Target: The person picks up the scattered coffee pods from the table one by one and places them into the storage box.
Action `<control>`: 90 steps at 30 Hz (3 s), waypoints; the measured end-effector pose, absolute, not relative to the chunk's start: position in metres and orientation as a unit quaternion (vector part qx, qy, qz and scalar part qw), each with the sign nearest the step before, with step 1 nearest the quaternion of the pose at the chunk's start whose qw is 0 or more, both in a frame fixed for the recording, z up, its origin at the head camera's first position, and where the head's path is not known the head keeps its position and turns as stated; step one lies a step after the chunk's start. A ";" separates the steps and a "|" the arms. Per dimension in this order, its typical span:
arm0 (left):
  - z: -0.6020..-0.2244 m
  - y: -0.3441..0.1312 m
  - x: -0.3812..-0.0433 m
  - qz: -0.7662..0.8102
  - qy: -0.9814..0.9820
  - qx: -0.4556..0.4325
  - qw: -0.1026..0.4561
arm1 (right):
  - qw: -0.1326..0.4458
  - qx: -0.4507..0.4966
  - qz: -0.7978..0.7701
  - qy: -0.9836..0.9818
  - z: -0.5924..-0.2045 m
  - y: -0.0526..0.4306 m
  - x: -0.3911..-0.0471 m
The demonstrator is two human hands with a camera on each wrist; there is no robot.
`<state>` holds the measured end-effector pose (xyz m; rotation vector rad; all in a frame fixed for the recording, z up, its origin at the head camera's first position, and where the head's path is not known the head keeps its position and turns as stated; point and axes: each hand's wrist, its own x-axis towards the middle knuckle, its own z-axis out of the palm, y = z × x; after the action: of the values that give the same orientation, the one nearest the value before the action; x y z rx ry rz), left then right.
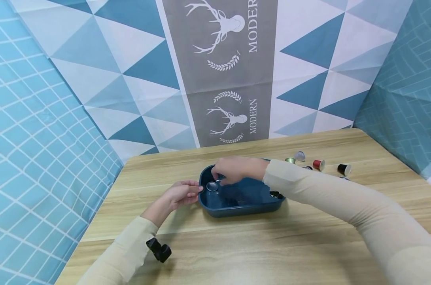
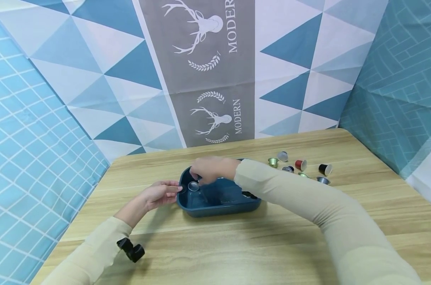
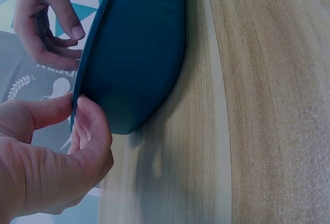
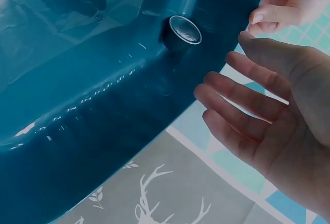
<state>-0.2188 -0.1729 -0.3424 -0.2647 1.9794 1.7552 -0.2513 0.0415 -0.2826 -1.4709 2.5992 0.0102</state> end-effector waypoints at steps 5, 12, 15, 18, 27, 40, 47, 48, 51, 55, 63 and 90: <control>-0.344 -0.174 -0.219 0.640 0.724 -0.089 0.240 | 0.080 -0.476 -0.007 0.876 -0.278 0.048 -0.245; -0.346 -0.176 -0.218 0.636 0.727 -0.087 0.243 | 0.073 -0.472 -0.030 0.878 -0.282 0.059 -0.245; -0.346 -0.176 -0.219 0.632 0.729 -0.092 0.244 | 0.071 -0.471 -0.042 0.878 -0.285 0.064 -0.246; -0.346 -0.175 -0.221 0.630 0.732 -0.094 0.243 | 0.065 -0.473 -0.049 0.877 -0.286 0.070 -0.247; -0.341 -0.175 -0.227 0.630 0.731 -0.094 0.244 | 0.031 -0.481 -0.051 0.875 -0.287 0.085 -0.247; -0.339 -0.178 -0.228 0.632 0.729 -0.086 0.249 | 0.032 -0.471 -0.083 0.878 -0.284 0.104 -0.242; -0.343 -0.179 -0.227 0.629 0.730 -0.089 0.252 | 0.031 -0.457 -0.073 0.886 -0.289 0.116 -0.235; -0.343 -0.179 -0.227 0.630 0.730 -0.089 0.252 | 0.029 -0.454 -0.073 0.887 -0.290 0.118 -0.234; -0.345 -0.179 -0.228 0.632 0.728 -0.088 0.252 | 0.023 -0.446 -0.078 0.891 -0.292 0.124 -0.232; -0.344 -0.179 -0.228 0.635 0.724 -0.089 0.252 | 0.008 -0.436 -0.086 0.896 -0.292 0.134 -0.229; -0.344 -0.178 -0.227 0.637 0.724 -0.097 0.247 | -0.008 -0.418 -0.099 0.903 -0.292 0.149 -0.222; -0.347 -0.178 -0.225 0.641 0.723 -0.091 0.241 | -0.116 -0.382 -0.110 0.910 -0.313 0.188 -0.209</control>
<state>-0.2253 -0.1779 -0.3467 -0.2478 1.9776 1.7534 -0.2095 0.1879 -0.3134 -1.2989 3.0922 -0.3737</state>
